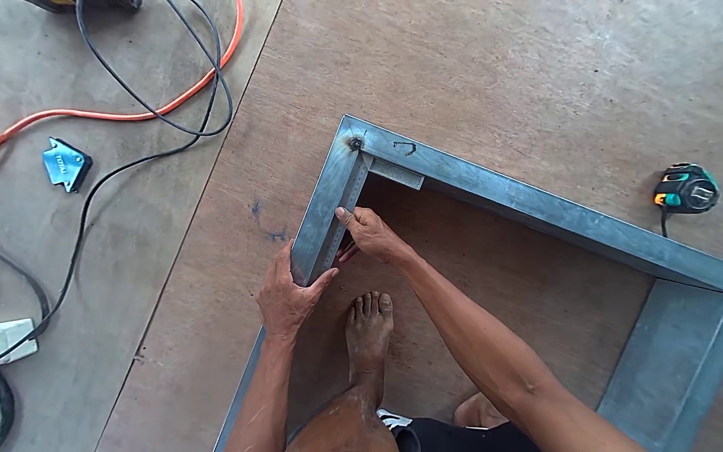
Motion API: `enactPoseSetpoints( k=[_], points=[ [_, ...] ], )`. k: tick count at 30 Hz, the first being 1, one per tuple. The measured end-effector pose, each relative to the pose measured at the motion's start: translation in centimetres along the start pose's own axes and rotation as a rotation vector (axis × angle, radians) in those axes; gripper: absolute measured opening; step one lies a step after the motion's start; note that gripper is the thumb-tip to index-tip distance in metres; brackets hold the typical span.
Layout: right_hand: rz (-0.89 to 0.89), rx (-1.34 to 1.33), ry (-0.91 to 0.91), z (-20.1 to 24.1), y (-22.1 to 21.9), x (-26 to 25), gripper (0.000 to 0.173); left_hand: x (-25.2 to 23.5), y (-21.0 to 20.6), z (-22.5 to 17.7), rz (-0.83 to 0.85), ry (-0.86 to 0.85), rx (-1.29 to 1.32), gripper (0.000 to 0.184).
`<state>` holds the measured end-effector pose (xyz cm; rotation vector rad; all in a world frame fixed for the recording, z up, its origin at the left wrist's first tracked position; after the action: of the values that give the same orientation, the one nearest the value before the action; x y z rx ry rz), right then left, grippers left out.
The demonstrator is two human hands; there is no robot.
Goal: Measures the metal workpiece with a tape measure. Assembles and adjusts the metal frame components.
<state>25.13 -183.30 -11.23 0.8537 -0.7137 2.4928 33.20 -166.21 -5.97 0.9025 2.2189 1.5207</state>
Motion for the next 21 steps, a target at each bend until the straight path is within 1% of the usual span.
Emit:
enactPoseSetpoints(
  k=[4,8,15,21],
  points=[
    [0.009,-0.008,-0.002,-0.01,-0.04,-0.01,0.041,0.04,-0.02,0.01,0.003,0.009,-0.004,0.109],
    [0.031,0.014,0.023,-0.34,0.08,-0.04,0.044,0.05,0.11,-0.02,-0.011,0.007,-0.007,0.108],
    [0.008,0.002,-0.002,0.17,-0.05,0.07,0.043,-0.03,-0.08,0.15,0.020,0.024,0.014,0.108],
    [0.009,0.004,-0.003,0.08,0.07,0.00,0.042,-0.08,-0.05,-0.01,0.012,0.022,0.008,0.108]
  ],
)
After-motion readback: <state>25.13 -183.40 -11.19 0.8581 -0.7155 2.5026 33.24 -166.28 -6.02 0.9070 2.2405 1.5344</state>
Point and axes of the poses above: each hand's wrist, its own x-axis away from the middle knuckle, its own y-axis out of the back of the hand, z = x × y, the point moved 9 cm from there along -x, towards the middle knuckle, and after that the axes turned 1 degree about -y, right-handed, at the moved point
